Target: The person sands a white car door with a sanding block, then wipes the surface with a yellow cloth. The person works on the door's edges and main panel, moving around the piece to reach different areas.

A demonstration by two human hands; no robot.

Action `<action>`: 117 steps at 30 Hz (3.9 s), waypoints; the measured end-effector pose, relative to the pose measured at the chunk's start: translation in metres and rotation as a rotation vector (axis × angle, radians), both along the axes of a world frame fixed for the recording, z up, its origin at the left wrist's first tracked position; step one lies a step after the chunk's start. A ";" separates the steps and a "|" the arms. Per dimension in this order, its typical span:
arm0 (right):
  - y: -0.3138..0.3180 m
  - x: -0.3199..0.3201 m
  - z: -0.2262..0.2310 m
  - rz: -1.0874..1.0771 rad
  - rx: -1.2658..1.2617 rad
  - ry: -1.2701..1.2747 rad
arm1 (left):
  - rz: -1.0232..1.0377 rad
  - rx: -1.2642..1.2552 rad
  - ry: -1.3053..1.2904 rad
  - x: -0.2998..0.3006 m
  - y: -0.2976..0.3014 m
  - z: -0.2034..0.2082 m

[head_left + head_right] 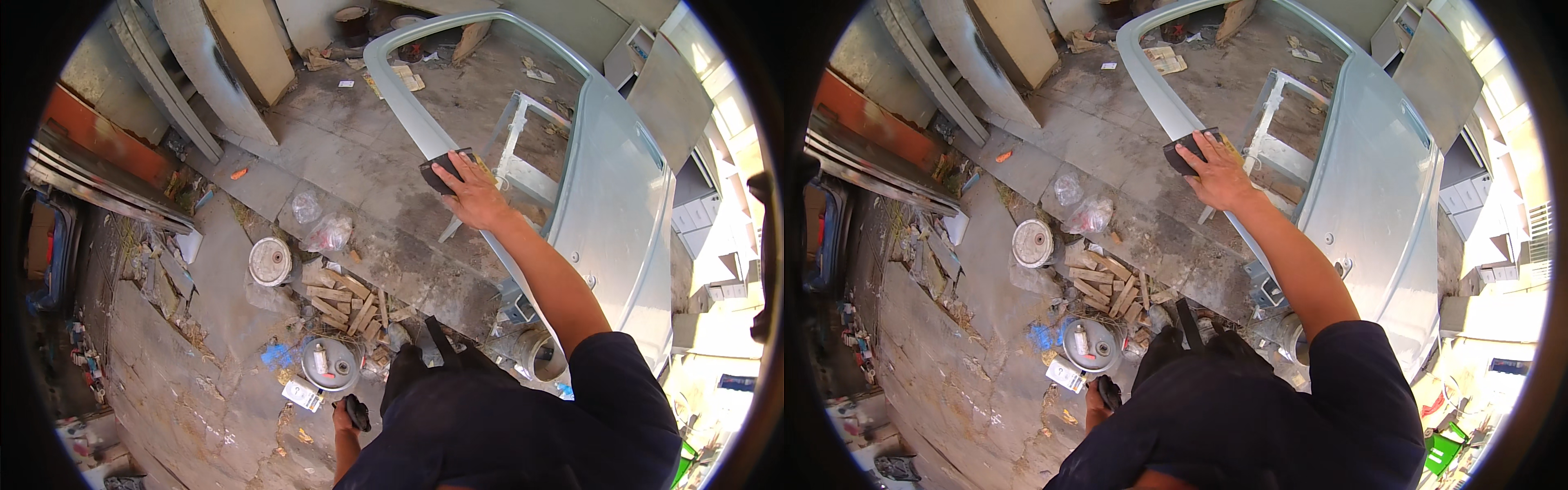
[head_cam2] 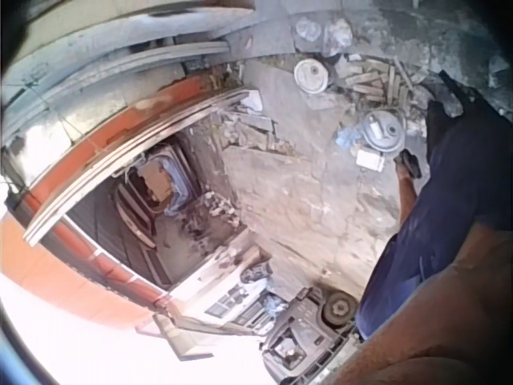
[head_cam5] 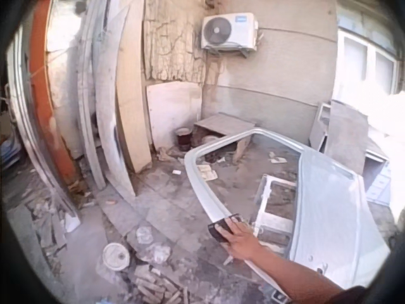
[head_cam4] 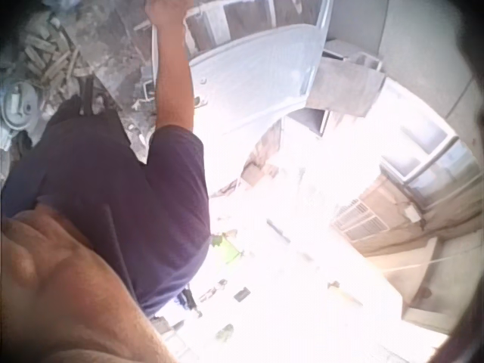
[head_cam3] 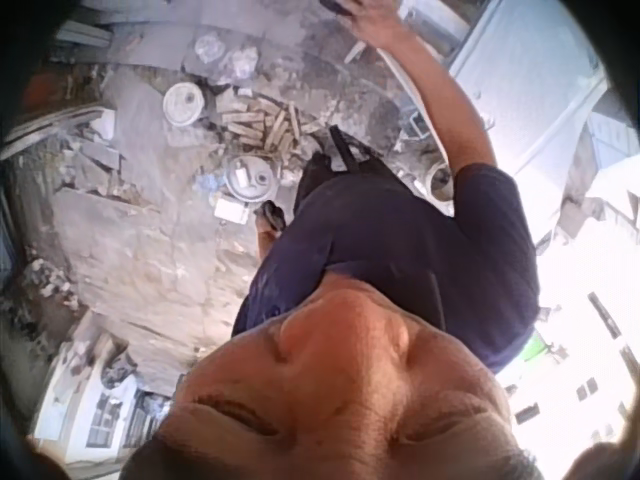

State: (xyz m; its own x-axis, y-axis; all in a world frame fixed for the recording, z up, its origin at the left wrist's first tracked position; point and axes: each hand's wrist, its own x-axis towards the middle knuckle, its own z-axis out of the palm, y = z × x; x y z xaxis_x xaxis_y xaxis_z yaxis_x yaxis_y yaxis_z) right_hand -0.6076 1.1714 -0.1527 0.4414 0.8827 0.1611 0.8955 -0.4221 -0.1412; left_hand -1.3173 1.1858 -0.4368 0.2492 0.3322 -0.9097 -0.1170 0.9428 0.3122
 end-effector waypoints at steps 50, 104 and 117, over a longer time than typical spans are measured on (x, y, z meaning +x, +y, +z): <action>0.159 0.046 0.025 -0.239 0.099 0.414 | -0.804 0.320 0.266 0.341 0.460 0.246; -0.011 -0.128 0.028 -1.822 -0.026 0.167 | -1.671 0.677 0.193 0.687 0.718 0.235; 0.163 -0.091 0.021 -1.286 0.105 0.235 | -1.888 0.676 0.231 0.668 0.708 0.259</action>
